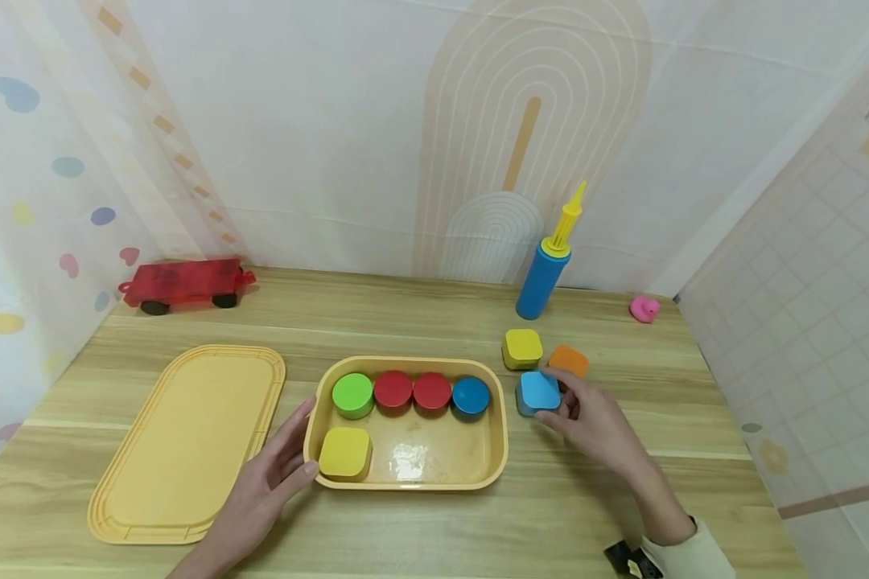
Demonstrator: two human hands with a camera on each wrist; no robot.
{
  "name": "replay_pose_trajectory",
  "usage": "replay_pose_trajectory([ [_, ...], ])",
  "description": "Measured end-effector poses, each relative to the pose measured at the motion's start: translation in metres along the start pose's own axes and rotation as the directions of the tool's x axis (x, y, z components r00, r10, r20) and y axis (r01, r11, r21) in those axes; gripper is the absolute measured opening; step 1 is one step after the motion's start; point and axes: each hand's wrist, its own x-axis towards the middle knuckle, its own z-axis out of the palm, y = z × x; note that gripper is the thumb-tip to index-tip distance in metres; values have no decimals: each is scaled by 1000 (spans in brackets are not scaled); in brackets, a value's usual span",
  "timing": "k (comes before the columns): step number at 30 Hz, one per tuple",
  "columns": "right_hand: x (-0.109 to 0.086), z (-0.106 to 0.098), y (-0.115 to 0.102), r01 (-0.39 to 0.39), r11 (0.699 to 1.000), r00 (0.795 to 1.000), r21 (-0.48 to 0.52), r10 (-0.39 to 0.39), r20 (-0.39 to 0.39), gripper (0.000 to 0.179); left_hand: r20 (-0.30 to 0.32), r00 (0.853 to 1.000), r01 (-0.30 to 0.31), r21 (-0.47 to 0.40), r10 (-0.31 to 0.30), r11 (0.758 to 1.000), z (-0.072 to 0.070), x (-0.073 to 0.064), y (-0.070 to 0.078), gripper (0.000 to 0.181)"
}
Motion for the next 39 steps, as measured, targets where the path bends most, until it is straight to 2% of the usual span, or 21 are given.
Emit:
replay_pose_trajectory([
  [6,-3,0,0,-6,1000,1000,-8,6,-9,53,-3,1000,-5,2,5,1000,0,0,0,75],
  [17,-4,1,0,-22,1000,1000,-15,22,0,61,-1,1000,-9,-2,9,1000,1,0,0,75],
  [29,-5,2,0,-18,999,1000,-37,19,2,56,-1,1000,-8,-2,8,1000,0,0,1,74],
  [39,-7,0,-4,-37,999,998,-37,35,-50,53,0,1000,-13,-1,13,1000,0,0,0,75],
])
